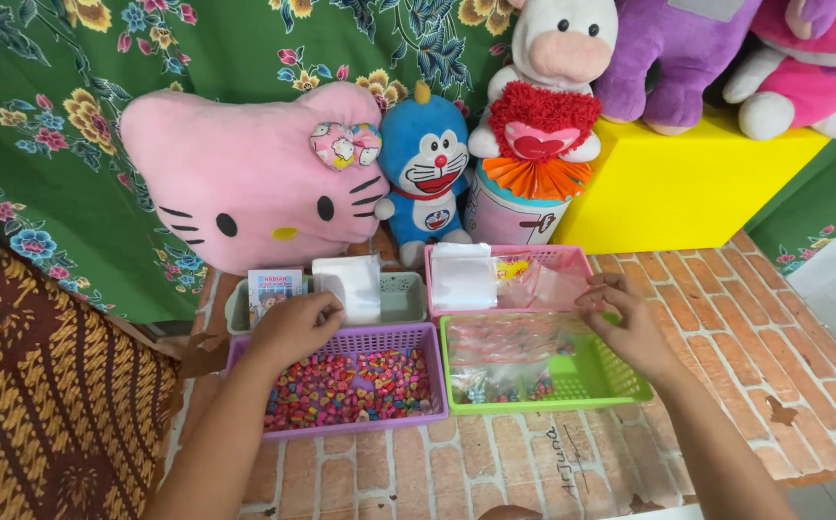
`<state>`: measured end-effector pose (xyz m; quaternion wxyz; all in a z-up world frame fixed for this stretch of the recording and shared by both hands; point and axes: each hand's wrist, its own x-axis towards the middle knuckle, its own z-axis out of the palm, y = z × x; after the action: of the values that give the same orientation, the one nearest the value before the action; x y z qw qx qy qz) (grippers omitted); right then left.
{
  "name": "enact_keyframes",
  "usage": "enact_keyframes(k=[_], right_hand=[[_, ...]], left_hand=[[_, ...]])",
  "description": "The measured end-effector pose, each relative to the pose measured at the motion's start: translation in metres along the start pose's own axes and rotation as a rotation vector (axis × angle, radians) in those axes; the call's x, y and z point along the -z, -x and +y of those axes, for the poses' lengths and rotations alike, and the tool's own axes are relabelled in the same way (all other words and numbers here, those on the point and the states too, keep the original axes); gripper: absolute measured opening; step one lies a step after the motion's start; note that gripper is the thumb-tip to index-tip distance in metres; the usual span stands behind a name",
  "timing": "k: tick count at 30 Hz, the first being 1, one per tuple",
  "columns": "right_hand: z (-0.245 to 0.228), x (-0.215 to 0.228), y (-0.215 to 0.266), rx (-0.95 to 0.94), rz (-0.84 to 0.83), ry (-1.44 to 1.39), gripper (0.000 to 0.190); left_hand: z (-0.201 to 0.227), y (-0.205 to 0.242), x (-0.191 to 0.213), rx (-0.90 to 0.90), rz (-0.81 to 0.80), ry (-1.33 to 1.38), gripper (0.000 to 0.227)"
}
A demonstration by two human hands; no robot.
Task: Packaging small colorful beads into plastic zip-lock bags
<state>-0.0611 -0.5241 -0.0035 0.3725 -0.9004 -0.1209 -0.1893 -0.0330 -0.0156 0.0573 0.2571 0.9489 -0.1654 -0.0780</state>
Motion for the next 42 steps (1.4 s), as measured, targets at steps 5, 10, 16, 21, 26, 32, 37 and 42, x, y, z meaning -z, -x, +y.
enact_keyframes(k=[5,10,16,21,26,32,37,42], right_hand=[[0.002,-0.018,-0.041,0.005,-0.044,0.296,0.020],[-0.027,-0.026,-0.084,-0.237,-0.326,0.708,0.038],[-0.018,-0.051,-0.103,-0.287,-0.471,0.863,0.049],[0.012,-0.058,-0.107,-0.219,-0.404,0.960,0.046],[-0.029,-0.042,-0.110,-0.169,-0.400,1.025,0.026],[-0.153,-0.066,-0.104,0.201,-0.102,0.533,0.014],[-0.200,-0.154,-0.101,0.407,0.006,0.163,0.010],[-0.192,-0.220,-0.097,0.300,0.082,-0.187,0.006]], left_hand=[[0.003,0.001,0.002,0.006,0.004,0.000,0.027],[0.005,0.001,0.001,0.007,-0.001,-0.020,0.027],[0.008,0.002,0.003,0.037,-0.008,-0.010,0.028],[-0.002,-0.001,-0.005,-0.021,0.015,-0.016,0.026],[-0.004,-0.002,-0.007,-0.013,0.019,-0.007,0.025],[-0.008,-0.003,-0.009,-0.037,0.064,0.025,0.024],[0.001,0.004,-0.004,-0.039,0.122,0.069,0.028],[-0.016,-0.001,-0.020,-0.244,0.350,0.179,0.039]])
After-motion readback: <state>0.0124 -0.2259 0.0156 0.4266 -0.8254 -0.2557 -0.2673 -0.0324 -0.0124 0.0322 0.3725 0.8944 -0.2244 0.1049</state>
